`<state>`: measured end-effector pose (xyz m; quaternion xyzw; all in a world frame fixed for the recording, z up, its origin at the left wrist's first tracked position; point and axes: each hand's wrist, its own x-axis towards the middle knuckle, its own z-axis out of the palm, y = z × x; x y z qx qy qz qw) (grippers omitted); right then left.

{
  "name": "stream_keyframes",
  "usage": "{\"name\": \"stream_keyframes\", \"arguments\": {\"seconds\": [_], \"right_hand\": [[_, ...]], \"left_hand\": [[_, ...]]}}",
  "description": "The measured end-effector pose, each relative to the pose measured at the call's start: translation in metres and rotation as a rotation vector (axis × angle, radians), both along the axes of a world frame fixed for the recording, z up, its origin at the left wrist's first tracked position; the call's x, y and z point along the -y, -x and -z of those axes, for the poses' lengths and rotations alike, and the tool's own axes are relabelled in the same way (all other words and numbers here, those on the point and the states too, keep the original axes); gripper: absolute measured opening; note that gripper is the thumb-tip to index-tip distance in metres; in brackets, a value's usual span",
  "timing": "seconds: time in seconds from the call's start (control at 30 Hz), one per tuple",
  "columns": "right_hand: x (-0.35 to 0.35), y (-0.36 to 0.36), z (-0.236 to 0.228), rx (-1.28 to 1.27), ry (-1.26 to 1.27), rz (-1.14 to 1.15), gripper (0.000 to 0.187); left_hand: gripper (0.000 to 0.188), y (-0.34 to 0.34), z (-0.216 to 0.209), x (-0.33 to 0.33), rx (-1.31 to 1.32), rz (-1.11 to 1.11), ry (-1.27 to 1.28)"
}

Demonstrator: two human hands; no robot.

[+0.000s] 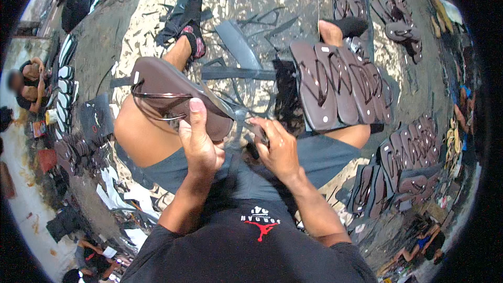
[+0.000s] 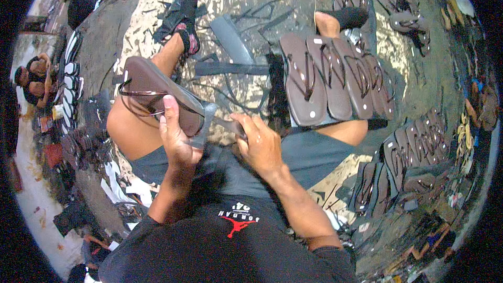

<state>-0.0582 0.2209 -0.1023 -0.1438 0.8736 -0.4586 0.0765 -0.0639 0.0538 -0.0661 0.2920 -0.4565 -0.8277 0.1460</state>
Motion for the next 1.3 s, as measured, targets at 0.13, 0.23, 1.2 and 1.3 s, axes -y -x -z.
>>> {"name": "stream_keyframes", "arguments": {"seconds": [0.13, 0.23, 1.2, 1.3], "right_hand": [[0.004, 0.033, -0.015, 0.029, -0.089, -0.224, 0.042], [0.014, 0.060, -0.030, 0.128, -0.166, -0.442, 0.047], [0.000, 0.088, -0.007, 0.463, 0.816, -0.009, 0.049], [-0.082, 0.129, -0.038, 0.537, 0.794, 0.546, 0.043]], "left_hand": [[0.033, -0.013, 0.008, 0.001, 0.094, 0.058, -0.014], [0.037, -0.030, 0.020, 0.011, 0.110, 0.107, 0.172], [0.056, 0.037, 0.023, 0.016, 0.008, 0.572, 0.195], [0.068, 0.060, 0.034, -0.050, 0.164, 0.704, -0.056]]}}
